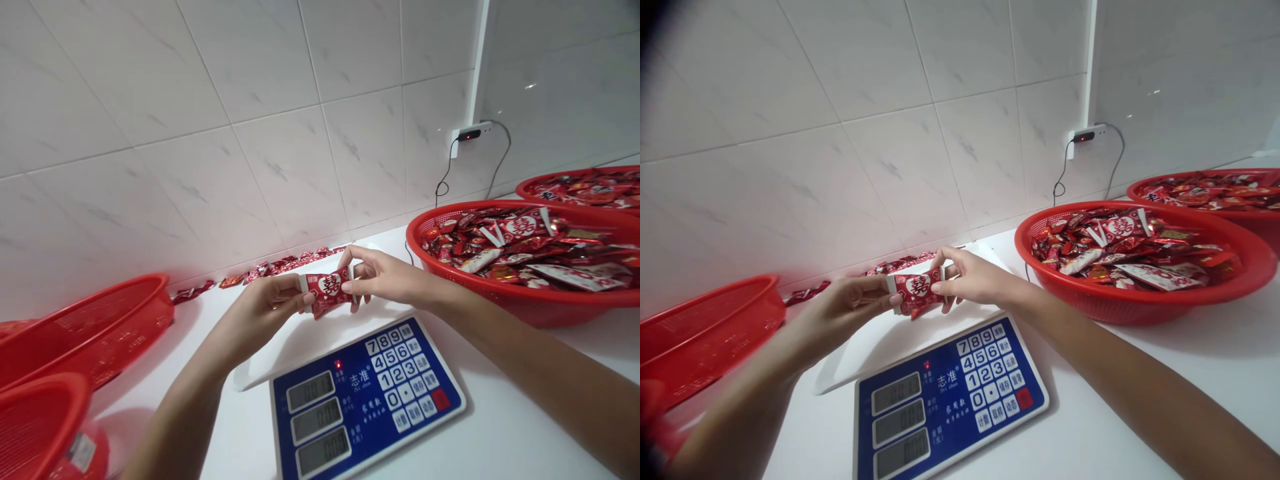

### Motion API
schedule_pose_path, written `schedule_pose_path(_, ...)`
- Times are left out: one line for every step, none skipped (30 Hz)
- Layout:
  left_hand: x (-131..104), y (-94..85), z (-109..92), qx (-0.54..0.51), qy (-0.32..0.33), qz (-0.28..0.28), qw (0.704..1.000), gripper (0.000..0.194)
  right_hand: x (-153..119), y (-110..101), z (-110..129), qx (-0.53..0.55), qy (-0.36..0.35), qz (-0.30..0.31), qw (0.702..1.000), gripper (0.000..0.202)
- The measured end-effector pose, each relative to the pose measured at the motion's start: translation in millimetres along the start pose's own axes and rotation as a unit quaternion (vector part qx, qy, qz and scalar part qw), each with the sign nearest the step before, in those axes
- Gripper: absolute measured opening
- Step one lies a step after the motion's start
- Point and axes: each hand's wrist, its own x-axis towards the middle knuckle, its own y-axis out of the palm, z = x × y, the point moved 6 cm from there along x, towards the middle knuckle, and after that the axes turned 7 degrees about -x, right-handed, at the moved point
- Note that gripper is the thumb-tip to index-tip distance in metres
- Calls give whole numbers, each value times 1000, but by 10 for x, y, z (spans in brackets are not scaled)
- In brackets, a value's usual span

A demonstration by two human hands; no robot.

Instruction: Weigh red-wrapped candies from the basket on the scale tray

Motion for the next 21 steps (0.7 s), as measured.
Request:
schedule_pose_path(-4, -1, -1, 6, -3, -1, 1000, 22, 0, 1, -4, -6, 0, -1, 1000, 19)
schedule_pose_path(-6, 2, -3, 11, -4, 0, 1000, 23, 0, 5, -11, -11, 1, 0, 1000, 19)
schedule_pose_path(-8, 9, -8, 14, -4, 3, 1000, 23, 1, 9, -19, -16, 1, 0, 1000, 19)
schedule_pose_path(-8, 17, -13, 13, -3, 6, 1000, 23, 2, 11, -25, -20, 0, 0, 1000, 19)
schedule_pose_path(-7, 25, -19, 11, -2, 8, 1000, 23, 3, 13, -31, -23, -2, -1, 1000, 19)
schedule_pose_path(-6, 34, -25, 8, 0, 11, 1000, 23, 4, 14, -35, -25, -5, -3, 1000, 19)
schedule_pose_path(-4, 40, -31, 6, 1, 12, 1000, 22, 5, 14, -37, -26, -7, -4, 1000, 19)
schedule_pose_path(-1, 45, -36, 7, 1, 12, 1000, 22, 6, 14, -37, -27, -9, -5, 1000, 19)
schedule_pose_path(2, 46, -41, 10, 1, 11, 1000, 22, 6, 14, -36, -27, -9, -5, 1000, 19)
schedule_pose_path(5, 46, -45, 15, 2, 10, 1000, 22, 6, 14, -34, -27, -8, -6, 1000, 19)
schedule_pose_path(9, 45, -49, 19, 3, 10, 1000, 22, 5, 14, -32, -28, -7, -6, 1000, 19)
schedule_pose_path(12, 44, -53, 23, 4, 9, 1000, 22, 4, 14, -28, -29, -5, -7, 1000, 19)
schedule_pose_path(14, 42, -55, 25, 6, 8, 1000, 23, 2, 17, -26, -28, -3, -7, 1000, 19)
schedule_pose_path(16, 42, -55, 26, 6, 9, 1000, 23, 2, 22, -26, -27, 0, -8, 1000, 19)
schedule_pose_path(17, 43, -51, 27, 5, 9, 1000, 23, 3, 27, -29, -26, 2, -9, 1000, 19)
schedule_pose_path(16, 43, -42, 28, 0, 6, 1000, 24, 7, 32, -36, -25, 6, -11, 1000, 19)
schedule_pose_path(16, 39, -30, 33, -7, -1, 999, 26, 14, 36, -48, -25, 11, -14, 1000, 19)
schedule_pose_path(16, 30, -19, 42, -13, -15, 999, 27, 24, 36, -64, -27, 17, -17, 999, 17)
schedule_pose_path(18, 18, -9, 54, -17, -32, 998, 29, 35, 25, -78, -31, 22, -23, 999, 16)
schedule_pose_path(20, 3, -3, 61, -18, -52, 997, 31, 44, -3, -89, -39, 27, -33, 998, 15)
schedule_pose_path(24, -16, 1, 63, -16, -74, 995, 32, 47, -53, -94, -52, 33, -50, 997, 15)
